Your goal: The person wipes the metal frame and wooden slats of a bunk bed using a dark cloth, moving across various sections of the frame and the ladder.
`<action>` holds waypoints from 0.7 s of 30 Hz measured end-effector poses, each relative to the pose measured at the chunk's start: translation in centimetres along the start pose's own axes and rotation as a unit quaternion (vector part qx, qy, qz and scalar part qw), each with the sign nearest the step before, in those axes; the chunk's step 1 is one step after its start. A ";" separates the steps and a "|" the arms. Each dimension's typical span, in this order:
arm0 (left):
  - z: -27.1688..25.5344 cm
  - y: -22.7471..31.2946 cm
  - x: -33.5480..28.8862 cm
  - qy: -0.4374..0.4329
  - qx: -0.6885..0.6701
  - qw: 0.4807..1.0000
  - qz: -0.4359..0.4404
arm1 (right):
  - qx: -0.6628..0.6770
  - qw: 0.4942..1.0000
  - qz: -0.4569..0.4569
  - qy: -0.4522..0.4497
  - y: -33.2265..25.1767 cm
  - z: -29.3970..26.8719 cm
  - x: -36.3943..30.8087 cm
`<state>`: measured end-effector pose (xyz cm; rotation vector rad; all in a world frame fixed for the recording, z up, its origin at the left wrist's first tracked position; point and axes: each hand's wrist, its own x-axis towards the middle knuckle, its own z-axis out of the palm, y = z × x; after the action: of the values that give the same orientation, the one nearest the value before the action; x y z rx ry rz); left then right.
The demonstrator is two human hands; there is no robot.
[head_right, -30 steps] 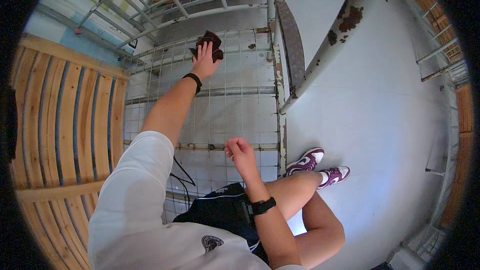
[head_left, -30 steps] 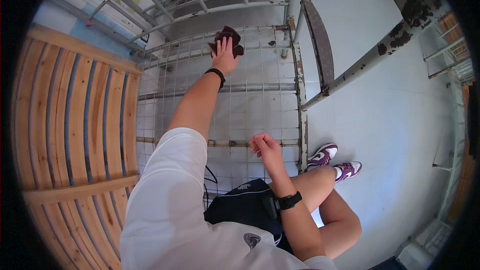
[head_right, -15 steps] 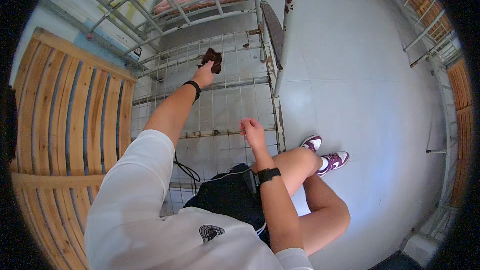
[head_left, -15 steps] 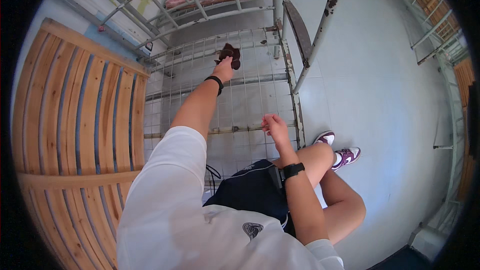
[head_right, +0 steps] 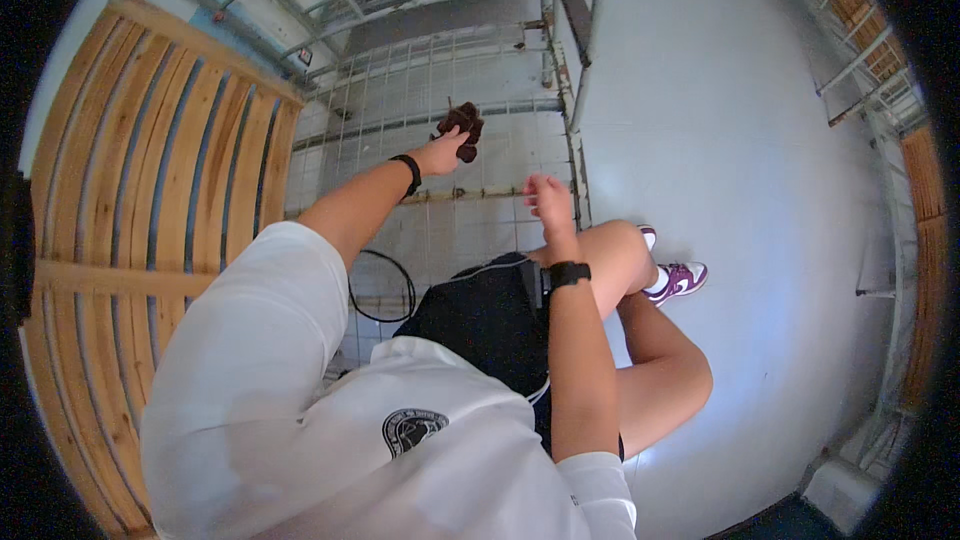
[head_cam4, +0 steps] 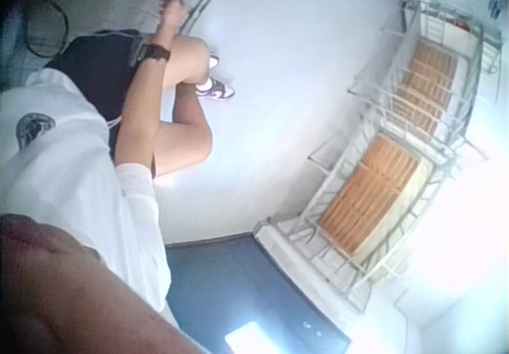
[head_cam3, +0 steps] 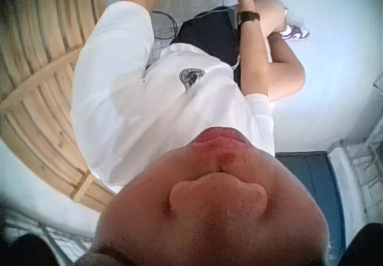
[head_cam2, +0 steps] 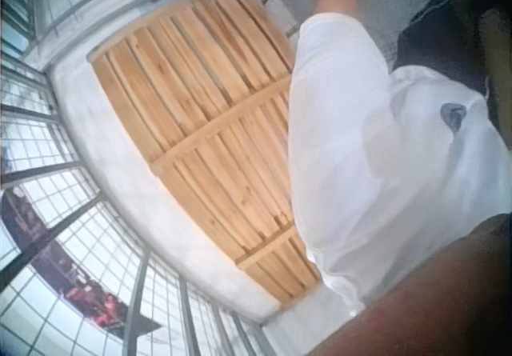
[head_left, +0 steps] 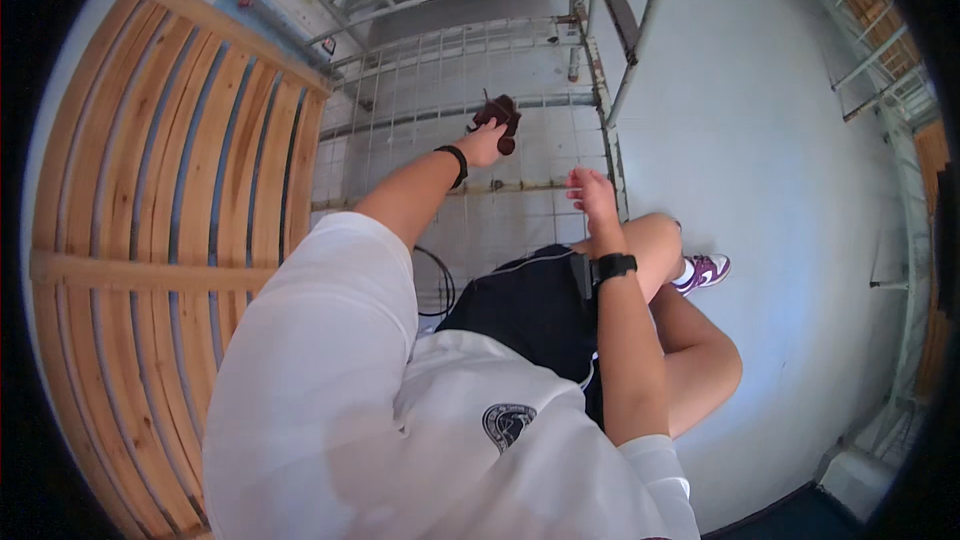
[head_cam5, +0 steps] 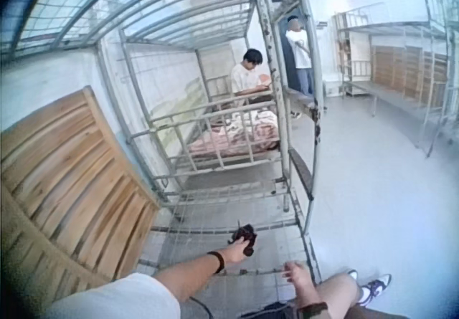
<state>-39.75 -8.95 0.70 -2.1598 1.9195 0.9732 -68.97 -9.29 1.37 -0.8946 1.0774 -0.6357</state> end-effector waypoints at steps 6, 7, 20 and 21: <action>2.4 0.5 -2.8 -0.028 0.090 0.995 0.036 | -0.016 1.000 0.020 -0.002 -0.2 0.0 -0.5; 3.0 0.3 -3.2 -0.025 0.091 0.995 0.036 | -0.016 1.000 0.017 -0.003 -0.2 0.2 -0.7; 2.5 2.7 -4.7 -0.146 0.090 0.985 0.012 | -0.113 0.991 0.043 -0.052 0.0 -0.4 -1.9; 2.3 2.7 -4.2 -0.169 0.094 0.981 0.003 | -0.111 0.992 0.040 -0.048 -0.1 -0.4 -1.7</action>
<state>-43.18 -4.80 1.98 -1.7560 1.7773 1.0334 -69.97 -8.07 2.13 -1.0570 1.1060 -0.4072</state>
